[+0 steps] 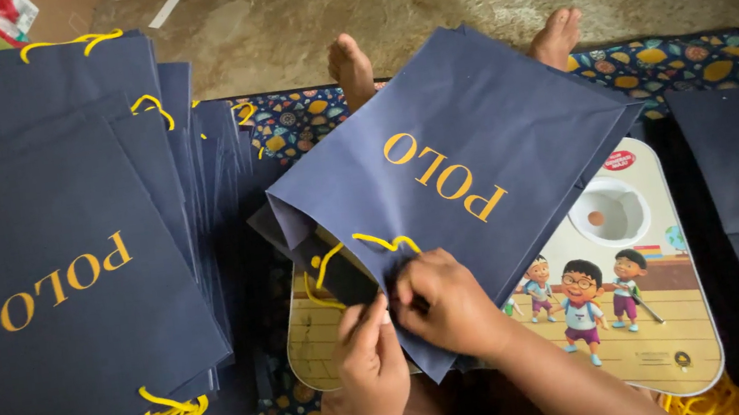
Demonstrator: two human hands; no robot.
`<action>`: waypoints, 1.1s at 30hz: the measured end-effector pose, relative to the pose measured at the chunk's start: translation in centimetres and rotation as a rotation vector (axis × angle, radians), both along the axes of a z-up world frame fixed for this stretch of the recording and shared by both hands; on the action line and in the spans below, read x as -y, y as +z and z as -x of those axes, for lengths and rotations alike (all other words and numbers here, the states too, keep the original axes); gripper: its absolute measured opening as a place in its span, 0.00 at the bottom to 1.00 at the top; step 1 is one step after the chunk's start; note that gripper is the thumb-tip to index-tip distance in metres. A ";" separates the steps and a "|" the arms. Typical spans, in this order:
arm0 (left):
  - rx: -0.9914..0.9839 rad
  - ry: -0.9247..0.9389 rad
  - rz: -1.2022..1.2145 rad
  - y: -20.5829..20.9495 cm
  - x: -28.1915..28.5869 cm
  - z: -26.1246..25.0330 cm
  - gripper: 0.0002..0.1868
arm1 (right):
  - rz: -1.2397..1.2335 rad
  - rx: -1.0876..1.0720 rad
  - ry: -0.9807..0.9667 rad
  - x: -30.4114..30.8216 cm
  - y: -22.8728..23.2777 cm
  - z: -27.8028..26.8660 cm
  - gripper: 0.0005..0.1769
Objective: Threading yellow cord handles through the holes of blue paper shopping bags to assemble them.
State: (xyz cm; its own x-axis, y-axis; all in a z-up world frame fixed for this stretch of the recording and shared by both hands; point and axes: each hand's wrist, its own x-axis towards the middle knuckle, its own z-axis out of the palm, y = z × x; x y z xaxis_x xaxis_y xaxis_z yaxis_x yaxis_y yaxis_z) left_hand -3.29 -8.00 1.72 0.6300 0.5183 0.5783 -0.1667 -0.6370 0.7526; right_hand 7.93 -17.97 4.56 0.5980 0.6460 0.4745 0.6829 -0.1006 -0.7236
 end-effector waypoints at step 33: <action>-0.021 -0.169 0.103 1.2 -1.0 -0.4 0.18 | -0.033 -0.340 0.007 1.4 0.7 -0.4 0.13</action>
State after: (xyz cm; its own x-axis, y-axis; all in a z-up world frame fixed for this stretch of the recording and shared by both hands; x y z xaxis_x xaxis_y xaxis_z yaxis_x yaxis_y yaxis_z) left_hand -2.90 -6.97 2.94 0.7246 0.4599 0.5133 -0.2481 -0.5209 0.8168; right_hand 8.29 -19.42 5.24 0.7211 0.6383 0.2693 0.4022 -0.0692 -0.9129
